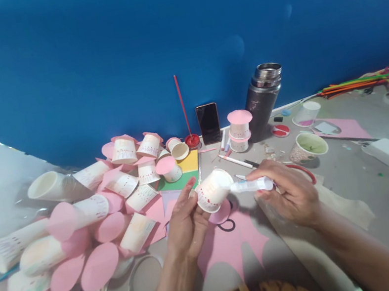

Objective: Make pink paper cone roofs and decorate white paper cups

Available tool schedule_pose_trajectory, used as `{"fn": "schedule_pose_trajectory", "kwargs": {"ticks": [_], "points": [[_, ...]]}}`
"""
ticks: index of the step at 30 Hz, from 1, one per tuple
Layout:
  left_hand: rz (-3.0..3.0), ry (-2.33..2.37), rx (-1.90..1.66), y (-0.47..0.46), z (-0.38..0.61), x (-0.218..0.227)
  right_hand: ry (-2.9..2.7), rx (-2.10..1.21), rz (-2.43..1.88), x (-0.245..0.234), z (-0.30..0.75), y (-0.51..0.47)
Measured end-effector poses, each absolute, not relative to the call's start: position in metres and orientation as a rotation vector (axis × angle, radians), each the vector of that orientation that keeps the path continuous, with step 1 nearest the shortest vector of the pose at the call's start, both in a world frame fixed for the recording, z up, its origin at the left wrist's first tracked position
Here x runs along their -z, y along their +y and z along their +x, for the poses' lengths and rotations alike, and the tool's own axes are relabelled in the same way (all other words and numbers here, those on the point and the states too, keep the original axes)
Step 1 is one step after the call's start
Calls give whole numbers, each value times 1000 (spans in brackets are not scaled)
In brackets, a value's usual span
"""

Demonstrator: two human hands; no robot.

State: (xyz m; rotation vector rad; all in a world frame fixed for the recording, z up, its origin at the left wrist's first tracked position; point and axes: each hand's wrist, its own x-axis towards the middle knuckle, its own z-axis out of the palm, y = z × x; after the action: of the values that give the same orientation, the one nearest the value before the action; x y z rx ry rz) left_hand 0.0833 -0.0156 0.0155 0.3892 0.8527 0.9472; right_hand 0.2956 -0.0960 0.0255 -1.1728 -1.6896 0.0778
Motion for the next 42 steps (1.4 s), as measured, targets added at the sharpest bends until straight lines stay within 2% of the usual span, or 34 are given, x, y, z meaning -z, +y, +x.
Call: {"fn": "schedule_pose_trajectory", "kwargs": {"ticks": [9, 16, 27, 34, 42], "points": [[620, 841, -984, -26, 85, -13, -1731, -22, -1099, -30, 293, -95], [672, 807, -898, -27, 83, -19, -1556, -32, -1338, -33, 296, -99], [488, 684, -885, -21, 83, -15, -1294, -280, -1427, -37, 299, -100], [505, 740, -1025, -24, 85, -11, -1352, -245, -1349, -29, 288, -101], [600, 856, -1094, -26, 89, -13, -1400, -27, -1260, -27, 283, -105]]}}
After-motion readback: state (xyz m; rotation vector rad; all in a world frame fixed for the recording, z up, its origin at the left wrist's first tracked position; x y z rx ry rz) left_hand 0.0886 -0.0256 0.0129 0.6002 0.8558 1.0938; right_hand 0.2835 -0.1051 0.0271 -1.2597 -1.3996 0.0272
